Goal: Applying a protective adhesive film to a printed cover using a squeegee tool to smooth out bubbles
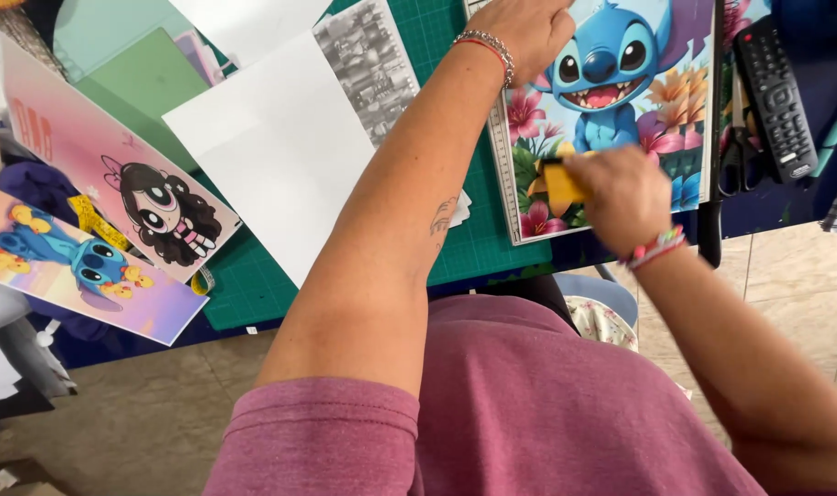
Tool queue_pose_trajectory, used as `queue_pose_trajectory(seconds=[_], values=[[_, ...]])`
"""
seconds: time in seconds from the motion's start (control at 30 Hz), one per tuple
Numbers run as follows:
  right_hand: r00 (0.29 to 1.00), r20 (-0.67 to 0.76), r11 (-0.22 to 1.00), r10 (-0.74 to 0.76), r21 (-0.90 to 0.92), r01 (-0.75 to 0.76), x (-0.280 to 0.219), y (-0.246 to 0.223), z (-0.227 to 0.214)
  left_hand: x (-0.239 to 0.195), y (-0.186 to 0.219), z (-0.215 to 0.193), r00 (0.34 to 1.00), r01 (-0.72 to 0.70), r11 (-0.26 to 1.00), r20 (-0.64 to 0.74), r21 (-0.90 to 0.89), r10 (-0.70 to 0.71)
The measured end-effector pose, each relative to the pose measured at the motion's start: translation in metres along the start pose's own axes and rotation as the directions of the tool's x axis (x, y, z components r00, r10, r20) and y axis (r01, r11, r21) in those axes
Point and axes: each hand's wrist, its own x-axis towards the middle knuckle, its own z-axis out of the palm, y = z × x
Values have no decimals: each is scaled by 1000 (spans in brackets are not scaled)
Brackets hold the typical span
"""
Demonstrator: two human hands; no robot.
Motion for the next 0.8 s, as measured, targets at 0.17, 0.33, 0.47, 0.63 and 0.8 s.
queue_pose_trajectory(seconds=[0.17,0.33,0.47,0.63,0.8], values=[[998,68,976,16,215,-31,-74,-34,6,-4,1,-3,998,-55,997,-10,-52,55],[991,111,876,-75,482,12,-131,-32,-3,-11,-1,1,988,-117,985,119,125,102],[996,-42,973,73,222,-61,-35,37,-26,-7,3,-3,937,-314,894,254,321,238],[990,-143,996,-12,83,24,77,115,14,-16,9,-19,933,-304,890,295,341,205],[993,-116,999,-38,19,41,47,95,14,-31,18,-20,921,-292,908,344,301,182]])
